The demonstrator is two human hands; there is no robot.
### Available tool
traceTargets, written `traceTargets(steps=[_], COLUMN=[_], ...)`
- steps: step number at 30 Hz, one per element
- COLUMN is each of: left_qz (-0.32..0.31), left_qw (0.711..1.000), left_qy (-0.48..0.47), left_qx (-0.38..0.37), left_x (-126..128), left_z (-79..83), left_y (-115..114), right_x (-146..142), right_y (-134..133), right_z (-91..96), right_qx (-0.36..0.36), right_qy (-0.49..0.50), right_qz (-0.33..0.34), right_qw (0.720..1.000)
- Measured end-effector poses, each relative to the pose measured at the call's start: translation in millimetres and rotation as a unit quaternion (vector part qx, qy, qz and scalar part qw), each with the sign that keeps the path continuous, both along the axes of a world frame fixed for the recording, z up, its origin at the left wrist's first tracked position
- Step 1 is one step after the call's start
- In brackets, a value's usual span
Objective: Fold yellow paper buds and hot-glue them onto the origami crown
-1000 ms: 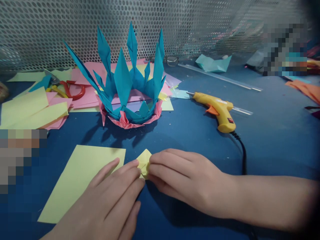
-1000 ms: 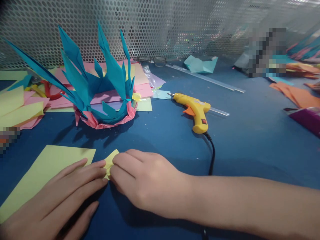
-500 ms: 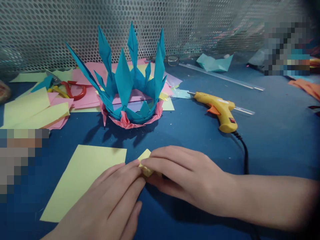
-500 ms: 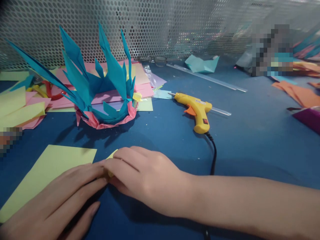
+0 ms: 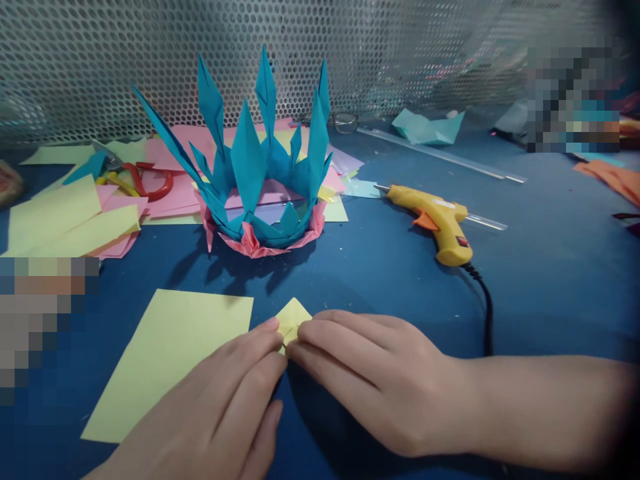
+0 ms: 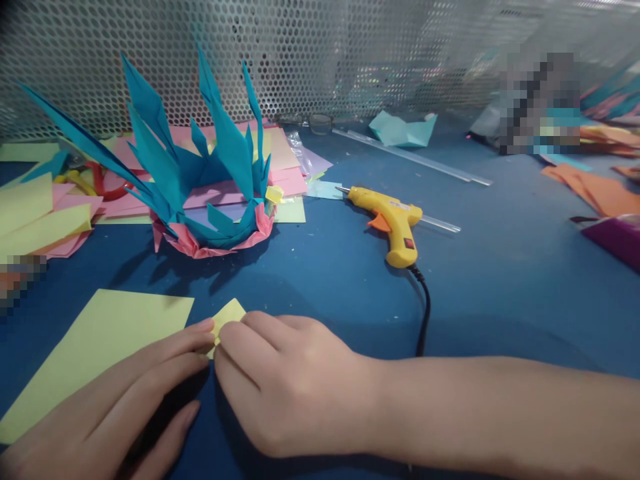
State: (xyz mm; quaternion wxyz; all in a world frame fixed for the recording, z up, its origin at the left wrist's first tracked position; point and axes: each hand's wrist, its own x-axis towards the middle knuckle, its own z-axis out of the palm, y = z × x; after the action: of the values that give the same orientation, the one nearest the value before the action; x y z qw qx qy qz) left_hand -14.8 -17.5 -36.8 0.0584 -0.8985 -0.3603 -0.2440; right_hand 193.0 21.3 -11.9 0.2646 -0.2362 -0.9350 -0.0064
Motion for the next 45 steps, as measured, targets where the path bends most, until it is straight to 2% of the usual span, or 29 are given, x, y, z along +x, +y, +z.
traceTargets(steps=[4, 7, 11, 14, 18, 21, 24, 28, 34, 36, 41, 45], left_qz=[-0.056, -0.067, -0.097, -0.065, -0.02, -0.005, -0.021, -0.022, -0.077, -0.068, 0.013, 0.024], left_qw=[0.997, 0.995, 0.993, 0.995, 0.998, 0.997, 0.997, 0.996, 0.989, 0.991, 0.987, 0.981], left_qy=[0.044, 0.057, 0.072, 0.078, 0.041, 0.022, 0.035, 0.053, 0.127, 0.11, -0.011, -0.038], left_qx=[-0.02, -0.047, 0.009, -0.016, -0.033, -0.074, -0.067, -0.075, -0.027, -0.044, -0.158, -0.188], left_x=[-7.2, -10.2, -7.8, -4.0, 3.5, 10.8, 16.1, 18.6, 14.5, 14.1, 18.1, 17.7], left_z=[1.8, 2.0, 4.3, 10.9, 19.9, 25.1, 30.6, 36.9, 34.3, 33.0, 34.0, 32.4], left_y=[3.1, 4.2, 8.3, 16.1, 26.4, 30.6, 32.7, 34.3, 32.6, 32.2, 34.7, 36.9], right_x=[1.9, 3.0, 2.8, 1.9, 1.5, 2.2, 2.7, 2.2, 1.1, 0.7, 0.0, 0.0], right_y=[-1.6, -3.0, -2.8, -0.9, 1.1, 1.5, 2.9, 7.4, 8.6, 8.2, 9.7, 10.5], right_z=[-2.0, -4.8, -7.8, -11.4, -12.9, -9.3, -6.3, -5.1, -0.6, 0.3, 0.5, 0.8], right_qx=[-0.017, -0.031, -0.034, -0.036, -0.064, -0.104, -0.164, -0.266, -0.353, -0.364, -0.383, -0.387], right_qy=[-0.001, -0.007, -0.008, -0.005, 0.004, 0.027, 0.049, 0.096, 0.129, 0.13, 0.134, 0.13], right_qz=[-0.022, -0.045, -0.028, -0.035, -0.058, -0.066, -0.061, -0.076, -0.086, -0.092, -0.096, -0.101], right_qw=[1.0, 0.999, 0.999, 0.999, 0.996, 0.992, 0.983, 0.956, 0.923, 0.918, 0.909, 0.907])
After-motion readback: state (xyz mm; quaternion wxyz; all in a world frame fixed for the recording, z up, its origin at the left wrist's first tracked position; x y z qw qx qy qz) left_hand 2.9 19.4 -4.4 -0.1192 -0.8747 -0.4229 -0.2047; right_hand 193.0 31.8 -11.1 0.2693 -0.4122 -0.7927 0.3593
